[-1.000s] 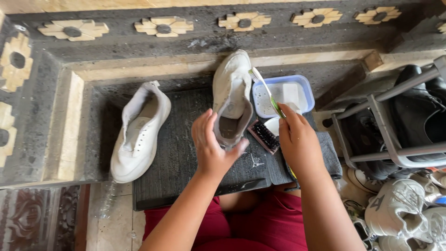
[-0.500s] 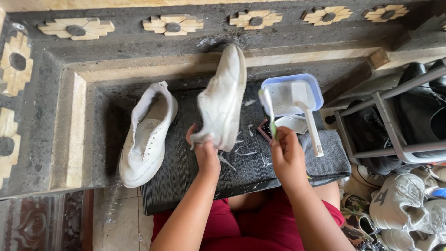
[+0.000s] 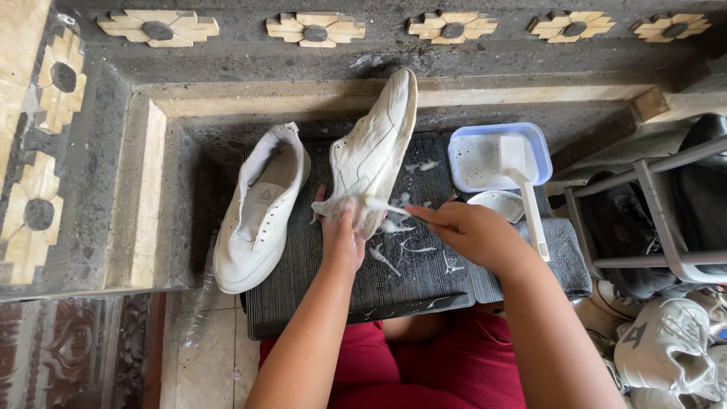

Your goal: The person cleans a white shoe by scrubbing the upper, sides, and sole with a brush dipped in soapy water, then uses a smaller brush for detailed areas and a cloth to wipe away foam.

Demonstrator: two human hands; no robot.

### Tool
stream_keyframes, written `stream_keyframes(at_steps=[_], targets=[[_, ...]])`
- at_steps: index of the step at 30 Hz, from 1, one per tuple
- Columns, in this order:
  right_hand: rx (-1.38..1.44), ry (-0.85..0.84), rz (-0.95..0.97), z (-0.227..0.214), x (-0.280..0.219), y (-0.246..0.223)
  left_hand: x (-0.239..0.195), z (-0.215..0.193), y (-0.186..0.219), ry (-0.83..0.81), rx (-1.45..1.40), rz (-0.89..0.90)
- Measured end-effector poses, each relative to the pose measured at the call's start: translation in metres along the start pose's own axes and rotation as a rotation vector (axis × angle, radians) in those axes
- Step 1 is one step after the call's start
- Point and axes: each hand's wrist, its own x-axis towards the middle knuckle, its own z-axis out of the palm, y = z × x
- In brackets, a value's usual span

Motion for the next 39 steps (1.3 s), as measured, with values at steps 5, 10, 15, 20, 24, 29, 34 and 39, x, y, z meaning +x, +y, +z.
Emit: stream_keyframes(at_steps=[5, 10, 15, 20, 24, 29, 34, 39], targets=[[-0.216, 0.102, 0.087, 0.018, 0.004, 0.029, 0.003, -0.003, -0.006, 0.039, -0.047, 0.052], [0.113, -0.119, 0.135, 0.007, 0.001, 0.005, 0.004, 0.002, 0.003, 0.032, -0.045, -0.042], [0.06, -0.063, 0.195, 0.009, 0.007, 0.001, -0.009, 0.023, 0.016, 0.043, -0.073, -0.011], [-0.125, 0.081, 0.125, 0.023, 0.013, 0.029, -0.001, 0.005, 0.001, 0.032, -0.058, 0.022], [0.111, -0.154, 0.141, 0.017, 0.004, 0.0, 0.002, -0.002, -0.009, 0.019, -0.103, 0.035], [0.04, -0.049, 0.103, 0.042, 0.007, 0.042, -0.011, 0.022, 0.02, 0.048, -0.047, -0.047], [0.144, -0.004, 0.145, 0.025, 0.003, 0.031, -0.006, 0.013, 0.015, 0.007, -0.009, -0.069], [0.101, -0.036, 0.238, 0.014, -0.003, 0.019, -0.015, 0.028, 0.028, 0.004, 0.02, -0.102]])
